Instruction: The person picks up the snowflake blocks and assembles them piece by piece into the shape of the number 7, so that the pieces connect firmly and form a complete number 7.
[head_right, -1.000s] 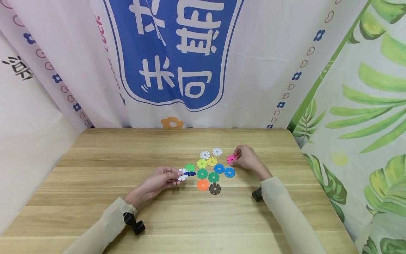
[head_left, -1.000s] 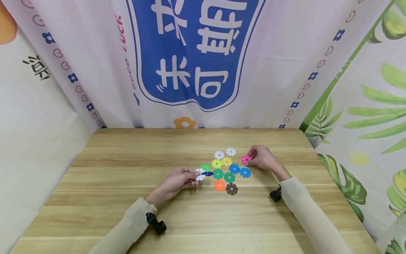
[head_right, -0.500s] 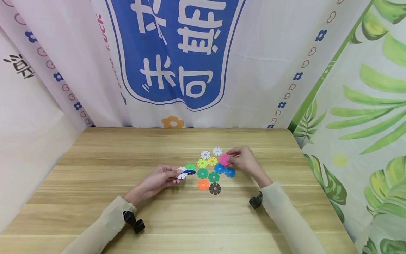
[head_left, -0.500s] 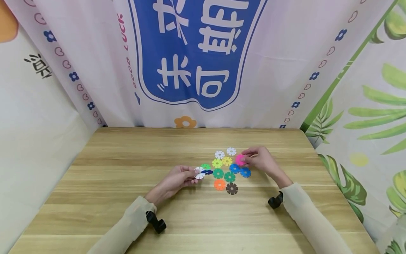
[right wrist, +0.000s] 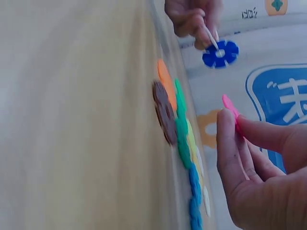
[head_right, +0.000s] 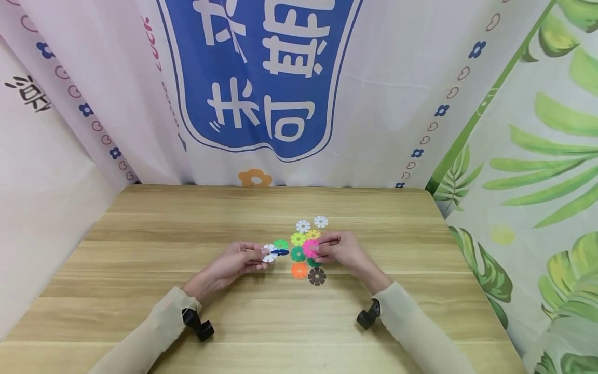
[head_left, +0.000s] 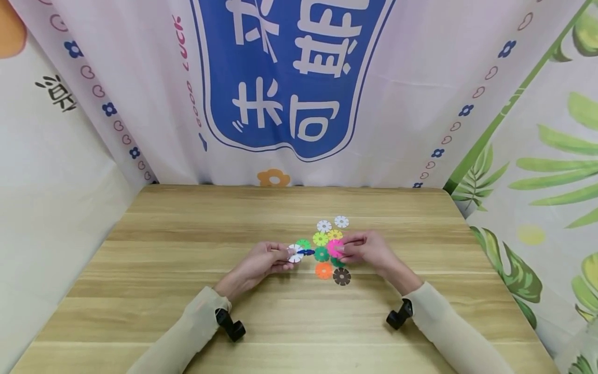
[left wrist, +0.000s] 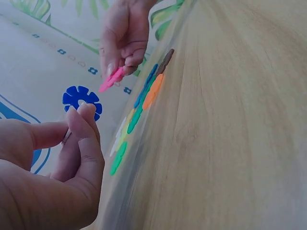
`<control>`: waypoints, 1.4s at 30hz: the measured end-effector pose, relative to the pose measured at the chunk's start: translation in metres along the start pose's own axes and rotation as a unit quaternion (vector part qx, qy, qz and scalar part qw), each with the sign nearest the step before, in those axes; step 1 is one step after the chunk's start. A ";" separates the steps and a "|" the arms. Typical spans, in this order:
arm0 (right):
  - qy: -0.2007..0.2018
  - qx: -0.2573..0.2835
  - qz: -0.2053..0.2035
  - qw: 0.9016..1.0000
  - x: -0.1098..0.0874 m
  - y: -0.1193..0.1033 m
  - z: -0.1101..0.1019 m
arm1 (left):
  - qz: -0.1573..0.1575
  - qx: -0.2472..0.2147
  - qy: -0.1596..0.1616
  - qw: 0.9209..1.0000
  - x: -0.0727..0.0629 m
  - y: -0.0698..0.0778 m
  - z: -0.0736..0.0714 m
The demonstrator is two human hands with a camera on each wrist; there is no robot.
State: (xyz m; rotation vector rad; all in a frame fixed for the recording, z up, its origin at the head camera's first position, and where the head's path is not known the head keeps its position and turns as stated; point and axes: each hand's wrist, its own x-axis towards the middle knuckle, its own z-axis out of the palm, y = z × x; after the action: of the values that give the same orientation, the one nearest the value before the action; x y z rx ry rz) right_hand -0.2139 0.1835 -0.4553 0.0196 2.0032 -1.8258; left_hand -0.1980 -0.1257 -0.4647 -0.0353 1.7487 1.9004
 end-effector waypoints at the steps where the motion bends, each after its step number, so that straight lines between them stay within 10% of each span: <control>1: -0.004 0.008 0.001 1.000 -0.001 0.001 0.002 | 0.000 0.000 0.000 1.000 0.000 0.000 0.000; 19: -0.057 0.076 -0.015 0.995 -0.007 0.003 0.024 | 0.013 0.019 -0.008 1.000 0.003 -0.004 0.006; 42: -0.033 0.092 -0.004 0.995 -0.015 0.009 0.046 | 0.032 0.029 -0.030 0.999 -0.006 -0.010 0.014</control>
State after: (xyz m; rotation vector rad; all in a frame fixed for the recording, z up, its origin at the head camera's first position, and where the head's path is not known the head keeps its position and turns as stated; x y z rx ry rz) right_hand -0.1839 0.1447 -0.4607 0.0053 1.7882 -1.9843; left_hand -0.1841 -0.1153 -0.4697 0.0975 1.7830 1.8749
